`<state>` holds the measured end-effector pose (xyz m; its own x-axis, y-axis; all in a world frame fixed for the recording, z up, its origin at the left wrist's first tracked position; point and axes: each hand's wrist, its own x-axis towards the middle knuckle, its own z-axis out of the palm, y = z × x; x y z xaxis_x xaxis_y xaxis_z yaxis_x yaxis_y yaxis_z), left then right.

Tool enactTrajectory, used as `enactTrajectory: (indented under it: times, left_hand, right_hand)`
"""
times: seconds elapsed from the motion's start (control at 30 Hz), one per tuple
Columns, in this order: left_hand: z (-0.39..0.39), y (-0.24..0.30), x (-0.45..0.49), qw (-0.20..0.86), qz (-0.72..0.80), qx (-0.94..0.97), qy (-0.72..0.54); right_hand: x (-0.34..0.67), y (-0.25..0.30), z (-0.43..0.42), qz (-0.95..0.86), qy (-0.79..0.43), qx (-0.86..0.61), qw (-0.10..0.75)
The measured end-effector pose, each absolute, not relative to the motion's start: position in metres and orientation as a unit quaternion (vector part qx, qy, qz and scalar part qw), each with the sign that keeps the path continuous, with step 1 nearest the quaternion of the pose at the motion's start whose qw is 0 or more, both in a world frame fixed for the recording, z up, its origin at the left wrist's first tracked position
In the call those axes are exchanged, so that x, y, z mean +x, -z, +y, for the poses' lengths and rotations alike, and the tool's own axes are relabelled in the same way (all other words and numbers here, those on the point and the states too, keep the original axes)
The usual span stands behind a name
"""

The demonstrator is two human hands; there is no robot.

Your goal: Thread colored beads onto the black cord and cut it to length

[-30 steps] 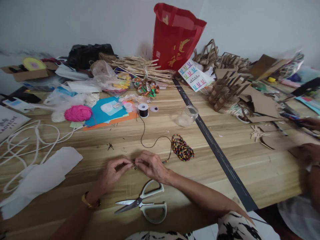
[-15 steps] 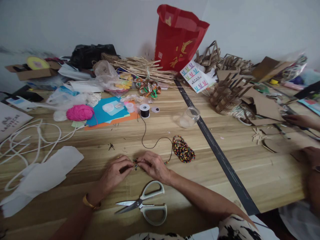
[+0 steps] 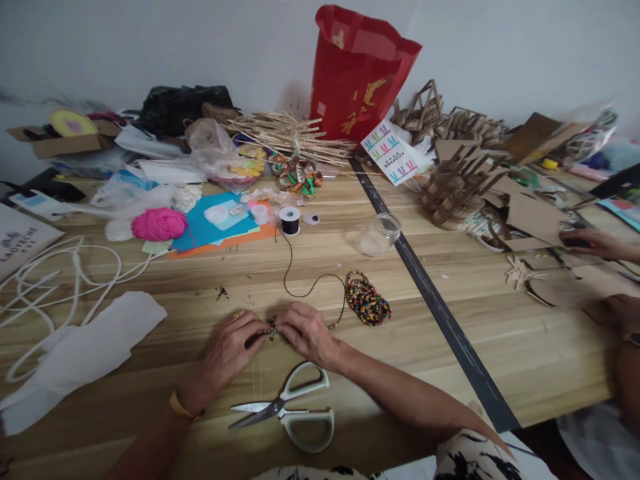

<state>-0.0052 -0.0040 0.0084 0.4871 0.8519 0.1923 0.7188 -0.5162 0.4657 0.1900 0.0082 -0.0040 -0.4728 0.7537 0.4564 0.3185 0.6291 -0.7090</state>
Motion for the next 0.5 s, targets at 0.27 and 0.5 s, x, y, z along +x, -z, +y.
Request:
enactTrajectory:
  times: [0.27, 0.5]
  left_hand:
    - [-0.005, -0.010, -0.004, 0.169, 0.455, 0.848, -0.215]
    - [-0.005, -0.007, -0.005, 0.183, 0.426, 0.857, -0.225]
  right_hand:
    - [0.191, 0.004, 0.010, -0.750, -0.362, -0.369, 0.413]
    - [0.196, 0.000, 0.020, -0.704, -0.438, -0.377, 0.413]
